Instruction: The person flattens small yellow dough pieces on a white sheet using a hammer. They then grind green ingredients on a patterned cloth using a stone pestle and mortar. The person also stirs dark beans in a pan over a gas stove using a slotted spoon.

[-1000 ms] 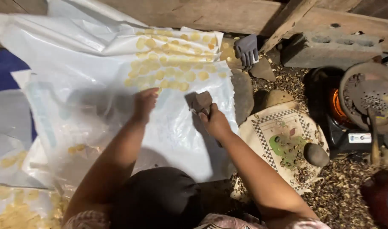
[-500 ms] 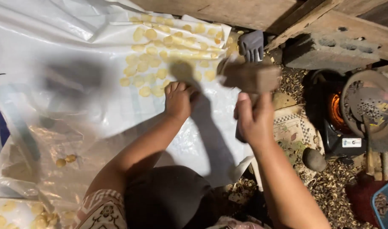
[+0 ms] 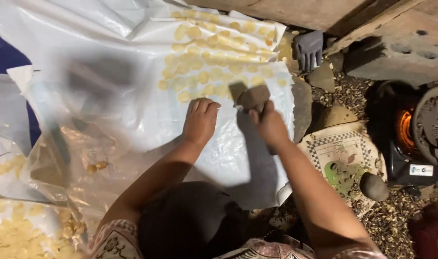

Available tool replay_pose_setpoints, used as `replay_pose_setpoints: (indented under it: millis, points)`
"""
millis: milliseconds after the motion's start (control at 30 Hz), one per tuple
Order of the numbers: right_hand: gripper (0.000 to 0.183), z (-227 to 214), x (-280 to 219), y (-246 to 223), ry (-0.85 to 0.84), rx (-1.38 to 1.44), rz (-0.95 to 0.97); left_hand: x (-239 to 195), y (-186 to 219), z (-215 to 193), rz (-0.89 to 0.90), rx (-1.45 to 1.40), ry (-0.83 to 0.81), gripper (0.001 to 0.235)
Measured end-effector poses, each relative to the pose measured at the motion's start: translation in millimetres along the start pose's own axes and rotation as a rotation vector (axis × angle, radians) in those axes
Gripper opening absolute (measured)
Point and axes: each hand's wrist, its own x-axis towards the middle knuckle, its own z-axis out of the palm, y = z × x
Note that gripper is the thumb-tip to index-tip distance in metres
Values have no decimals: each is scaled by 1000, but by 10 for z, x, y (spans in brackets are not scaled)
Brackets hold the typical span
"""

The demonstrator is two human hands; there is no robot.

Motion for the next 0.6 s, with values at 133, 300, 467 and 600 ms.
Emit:
replay_pose_setpoints:
  millis: [133, 300, 467, 600]
  points:
    - [48, -482, -23, -393, 63, -13, -64, 45, -30, -73, -16, -60, -10, 25]
    - [47, 25, -107, -222, 142, -23, -20, 15, -40, -131, -87, -183, -10, 13]
    - [46, 4, 82, -136, 44, -1, -50, -78, -112, 161, -93, -216, -4, 5]
    - [39, -554, -253, -461, 77, 78, 2, 69, 46, 185, -83, -96, -63, 17]
